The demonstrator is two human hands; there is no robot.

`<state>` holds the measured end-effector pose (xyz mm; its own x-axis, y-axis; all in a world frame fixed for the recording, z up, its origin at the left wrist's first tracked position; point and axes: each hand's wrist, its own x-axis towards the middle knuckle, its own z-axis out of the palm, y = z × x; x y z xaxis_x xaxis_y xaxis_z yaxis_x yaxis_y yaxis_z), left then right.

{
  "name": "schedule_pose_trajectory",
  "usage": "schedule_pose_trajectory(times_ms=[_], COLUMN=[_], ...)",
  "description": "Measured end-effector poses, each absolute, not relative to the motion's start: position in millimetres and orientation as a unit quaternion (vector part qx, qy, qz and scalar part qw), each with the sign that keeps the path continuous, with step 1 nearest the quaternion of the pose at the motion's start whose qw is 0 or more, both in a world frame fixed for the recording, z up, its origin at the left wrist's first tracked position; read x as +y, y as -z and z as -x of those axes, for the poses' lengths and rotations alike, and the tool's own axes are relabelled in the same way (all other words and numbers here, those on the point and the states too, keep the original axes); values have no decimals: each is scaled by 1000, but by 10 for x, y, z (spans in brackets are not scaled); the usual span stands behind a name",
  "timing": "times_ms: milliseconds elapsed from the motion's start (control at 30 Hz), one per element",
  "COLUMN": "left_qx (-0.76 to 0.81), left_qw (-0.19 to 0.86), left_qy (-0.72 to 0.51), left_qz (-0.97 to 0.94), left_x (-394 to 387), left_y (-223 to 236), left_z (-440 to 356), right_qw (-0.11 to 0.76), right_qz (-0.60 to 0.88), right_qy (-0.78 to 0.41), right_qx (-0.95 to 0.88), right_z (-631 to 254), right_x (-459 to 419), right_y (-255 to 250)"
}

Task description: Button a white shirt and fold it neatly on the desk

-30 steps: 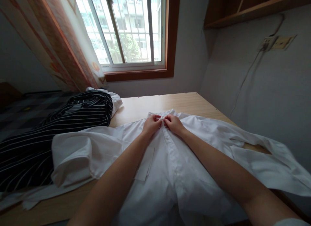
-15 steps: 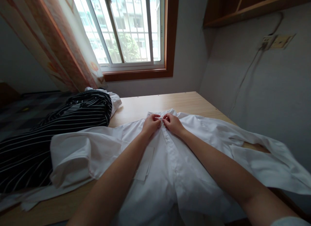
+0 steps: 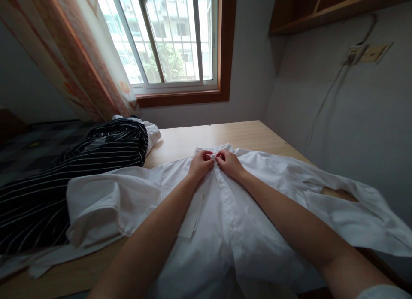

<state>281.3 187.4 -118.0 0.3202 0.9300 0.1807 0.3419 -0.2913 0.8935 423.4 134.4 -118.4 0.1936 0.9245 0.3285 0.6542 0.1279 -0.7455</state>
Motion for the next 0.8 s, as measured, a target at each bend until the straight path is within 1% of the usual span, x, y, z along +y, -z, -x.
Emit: schedule_pose_trajectory(times_ms=[100,267,367,533,800], left_qx=[447,433,412,417,422], left_qw=[310,144,81,60,72], left_qy=[-350,-309,-283,-264,-270], left_qz=[-763,-835,-862,-868,-862], left_x=[1822,1693,1667,1691,1718], left_y=[1125,1016,996,1020,1058], left_z=[-2810,-2823,-2829,-2823,-2816], right_qw=[420,400,388,380,354], right_qz=[650,665,669,669,672], right_qy=[-138,-128,-128,-107,-93], right_qx=[-619,-618,-621,-630,-643], right_z=[-4229,-4236,-4241,-4243,-4243], right_x=[1349,1360,1356,1352,1355], right_y=[1171,1164,1169,1185,1188])
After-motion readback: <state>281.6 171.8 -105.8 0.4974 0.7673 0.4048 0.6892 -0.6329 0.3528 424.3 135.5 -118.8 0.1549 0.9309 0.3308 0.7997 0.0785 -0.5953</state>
